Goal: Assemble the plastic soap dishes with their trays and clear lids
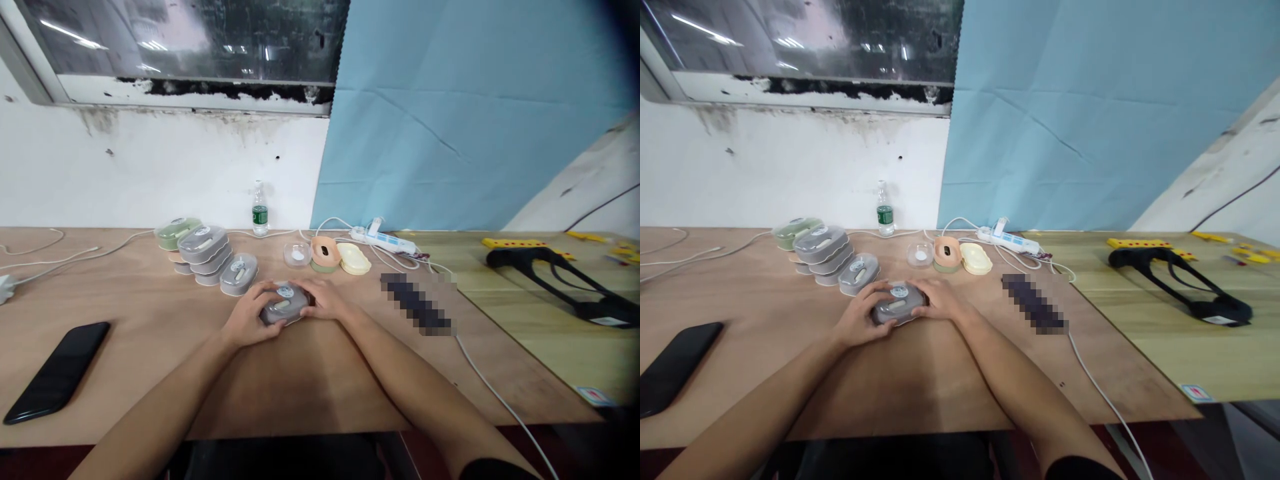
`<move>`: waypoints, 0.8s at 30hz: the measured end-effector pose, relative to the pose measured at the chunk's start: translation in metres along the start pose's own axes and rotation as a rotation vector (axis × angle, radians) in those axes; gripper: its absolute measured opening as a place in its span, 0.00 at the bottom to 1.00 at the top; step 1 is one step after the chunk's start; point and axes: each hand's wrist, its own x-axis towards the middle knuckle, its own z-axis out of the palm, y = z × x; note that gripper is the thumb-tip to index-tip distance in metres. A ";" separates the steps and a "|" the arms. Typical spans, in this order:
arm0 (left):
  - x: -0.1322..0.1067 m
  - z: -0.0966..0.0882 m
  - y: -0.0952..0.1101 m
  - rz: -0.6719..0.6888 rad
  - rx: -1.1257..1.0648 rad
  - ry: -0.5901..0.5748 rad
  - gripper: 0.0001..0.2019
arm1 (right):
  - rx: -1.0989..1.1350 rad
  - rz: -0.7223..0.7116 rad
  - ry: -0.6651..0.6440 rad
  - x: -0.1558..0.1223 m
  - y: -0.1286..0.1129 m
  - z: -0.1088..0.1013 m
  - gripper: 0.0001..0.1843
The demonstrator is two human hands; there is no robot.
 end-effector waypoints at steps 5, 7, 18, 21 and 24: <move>-0.001 -0.002 -0.006 -0.110 -0.014 -0.021 0.31 | 0.028 0.101 0.056 -0.001 0.004 0.005 0.44; 0.000 -0.002 -0.007 -0.136 -0.019 -0.028 0.37 | 0.113 0.172 0.132 -0.001 0.006 0.009 0.41; -0.003 0.002 -0.005 -0.222 -0.091 -0.104 0.51 | 0.627 0.738 0.471 0.016 0.018 0.028 0.27; -0.003 0.003 -0.008 -0.202 -0.081 -0.152 0.52 | 0.755 0.815 0.528 0.023 0.013 0.030 0.22; -0.003 0.004 -0.010 -0.197 -0.107 -0.217 0.57 | 0.999 0.931 0.596 0.036 0.006 0.036 0.16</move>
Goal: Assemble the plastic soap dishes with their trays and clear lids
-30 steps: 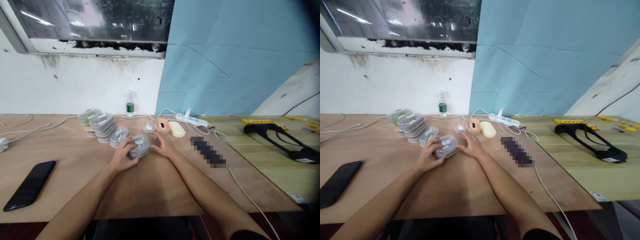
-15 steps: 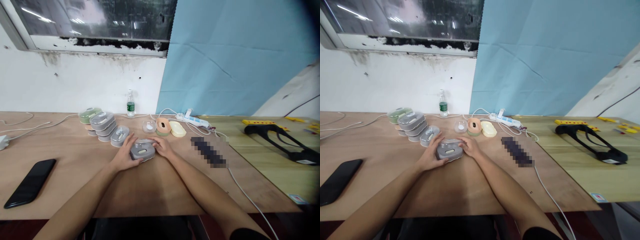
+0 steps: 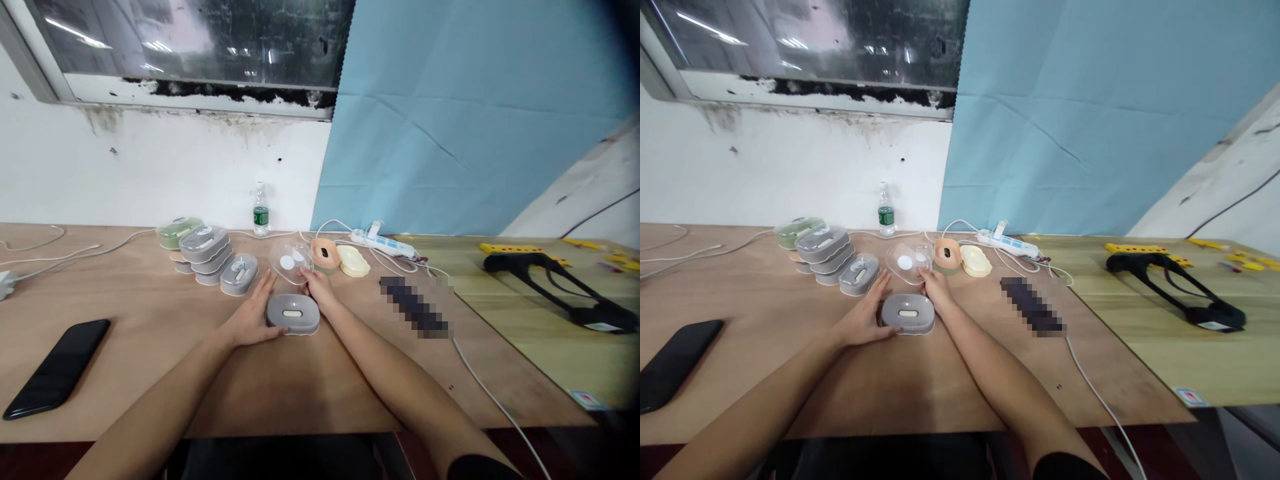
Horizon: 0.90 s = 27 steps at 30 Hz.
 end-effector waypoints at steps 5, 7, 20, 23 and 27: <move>-0.003 0.000 -0.006 -0.048 0.031 -0.102 0.57 | 0.240 0.150 -0.039 0.008 0.000 0.026 0.08; -0.004 -0.002 -0.007 -0.056 0.043 -0.104 0.55 | 0.283 0.164 -0.038 0.012 -0.002 0.029 0.06; -0.003 -0.002 -0.005 -0.032 0.069 -0.101 0.48 | 0.247 0.095 -0.018 0.031 0.004 0.035 0.12; -0.003 -0.002 -0.006 -0.031 0.078 -0.111 0.49 | 0.199 0.036 -0.024 0.030 0.008 0.033 0.09; -0.003 -0.003 -0.005 -0.033 0.096 -0.110 0.48 | -0.258 -0.359 0.082 0.030 0.011 0.019 0.12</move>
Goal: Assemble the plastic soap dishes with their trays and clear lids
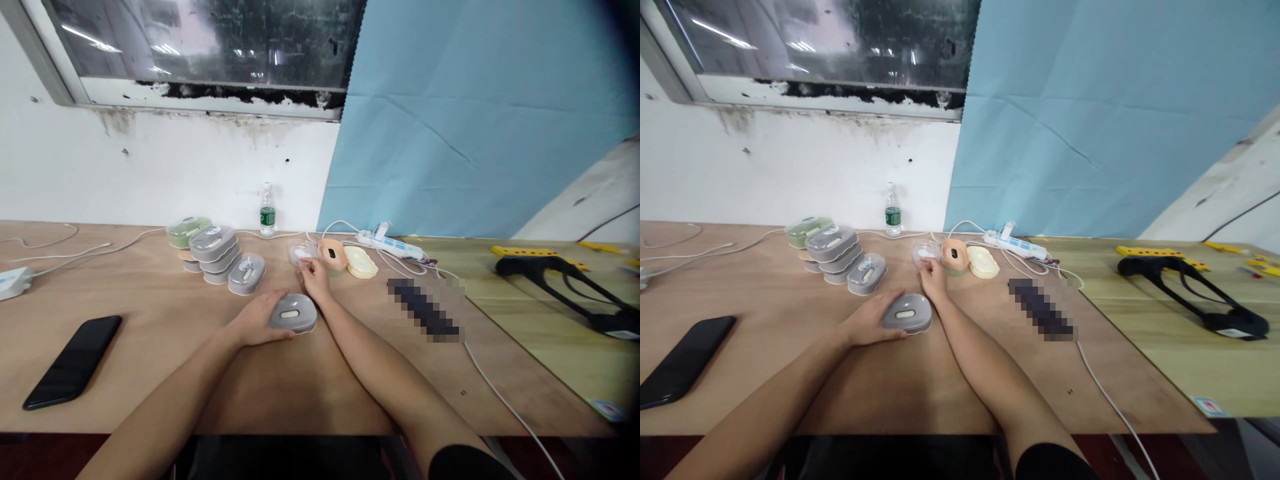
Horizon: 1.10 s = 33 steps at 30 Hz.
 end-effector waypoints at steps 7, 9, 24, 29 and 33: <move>0.001 -0.002 0.002 0.013 0.008 -0.002 0.45 | -0.601 -0.297 -0.011 0.011 0.006 -0.017 0.23; 0.001 -0.002 0.002 0.013 0.013 0.006 0.44 | -0.662 -0.305 -0.009 0.014 0.006 -0.016 0.22; 0.001 -0.001 0.002 -0.006 0.028 -0.012 0.44 | -0.658 -0.355 -0.016 0.021 0.013 -0.015 0.16; 0.002 -0.003 0.005 0.003 0.012 -0.013 0.43 | -0.678 -0.323 0.003 0.022 0.015 -0.014 0.16; 0.002 -0.005 0.007 -0.003 0.009 -0.026 0.43 | -0.680 -0.329 -0.007 0.023 0.016 -0.011 0.16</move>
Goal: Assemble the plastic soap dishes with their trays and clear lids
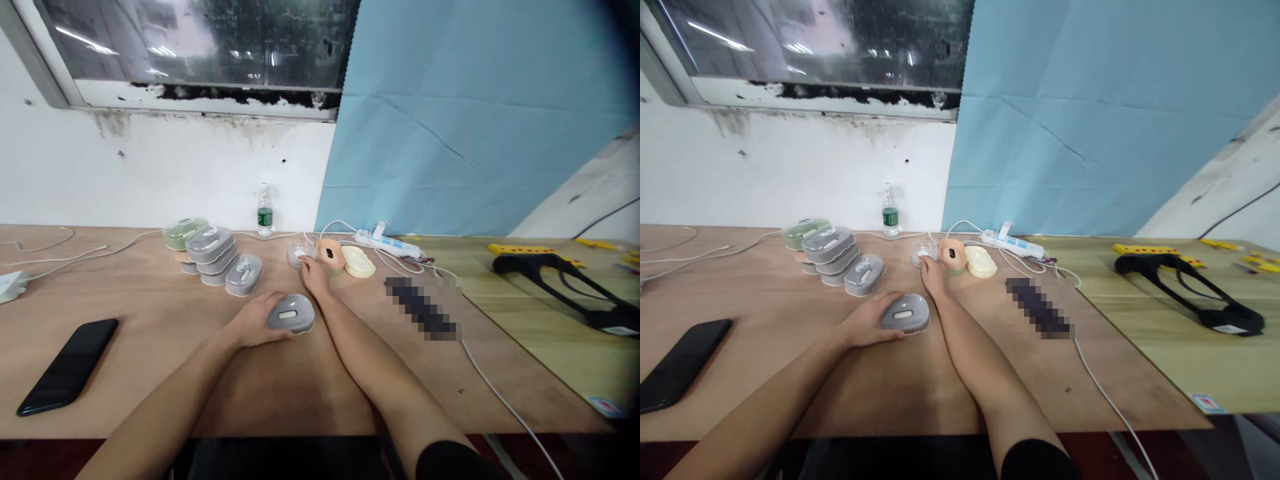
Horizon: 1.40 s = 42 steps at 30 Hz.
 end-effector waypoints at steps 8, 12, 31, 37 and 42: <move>0.001 0.007 -0.006 -0.015 0.070 0.027 0.45 | 0.109 0.013 0.060 -0.009 -0.012 -0.010 0.21; 0.000 0.004 -0.005 -0.055 0.014 0.161 0.41 | 0.281 0.004 0.093 -0.023 -0.020 -0.018 0.19; 0.000 0.011 -0.025 -0.108 -0.233 0.640 0.35 | 0.126 -0.802 -0.159 -0.064 -0.084 -0.021 0.16; -0.001 0.010 -0.018 -0.028 -0.289 0.732 0.33 | 0.198 -0.879 -0.059 -0.070 -0.087 -0.022 0.11; -0.004 0.009 -0.019 -0.062 -0.350 0.862 0.32 | 0.335 -0.721 0.247 -0.058 -0.067 -0.021 0.14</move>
